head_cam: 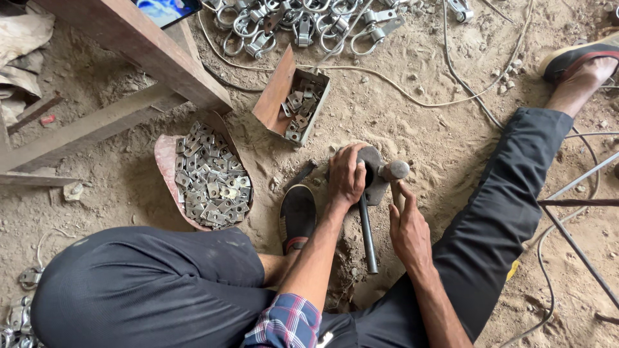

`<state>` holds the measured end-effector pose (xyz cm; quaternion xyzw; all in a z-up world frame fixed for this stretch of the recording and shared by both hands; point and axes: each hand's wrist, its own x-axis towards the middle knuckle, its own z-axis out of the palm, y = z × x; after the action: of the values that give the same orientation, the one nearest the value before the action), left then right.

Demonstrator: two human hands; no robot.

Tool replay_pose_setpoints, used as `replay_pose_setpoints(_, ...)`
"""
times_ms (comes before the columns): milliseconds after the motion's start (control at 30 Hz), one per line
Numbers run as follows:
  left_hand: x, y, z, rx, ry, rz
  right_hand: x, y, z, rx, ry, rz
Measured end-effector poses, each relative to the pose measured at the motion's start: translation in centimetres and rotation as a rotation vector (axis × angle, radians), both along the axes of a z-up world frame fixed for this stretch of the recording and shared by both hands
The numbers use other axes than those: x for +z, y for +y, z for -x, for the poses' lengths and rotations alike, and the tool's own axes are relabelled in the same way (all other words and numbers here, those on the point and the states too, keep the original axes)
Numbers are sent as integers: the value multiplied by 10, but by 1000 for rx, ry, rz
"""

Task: The person sits on a dirt floor and uses a hammer to strike metal brackets against a heavy metal base, straightening the parts and placing them into a pile.

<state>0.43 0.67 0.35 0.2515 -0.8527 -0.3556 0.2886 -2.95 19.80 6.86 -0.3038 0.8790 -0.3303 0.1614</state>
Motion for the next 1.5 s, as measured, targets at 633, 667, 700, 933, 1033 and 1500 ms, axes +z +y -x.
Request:
replay_pose_setpoints(633, -13, -4, 4, 9, -15, -1, 4, 3, -1, -91, 78, 214)
replay_pose_setpoints(667, -14, -5, 4, 15, 1, 21, 4, 4, 0, -99, 84, 258)
replay_pose_setpoints(700, -13, -3, 4, 21, -12, 3, 5, 5, 0, -106, 91, 301)
replay_pose_setpoints(933, -5, -2, 5, 43, -25, -53, 10, -8, 3, -5, 81, 203)
replay_pose_setpoints(1033, 0, 4, -2, 63, -19, -32, 9, -10, 0, 43, 76, 81)
replay_pose_setpoints(1500, 4, -3, 3, 32, 9, -47, 17, -16, 0, -28, -43, 85)
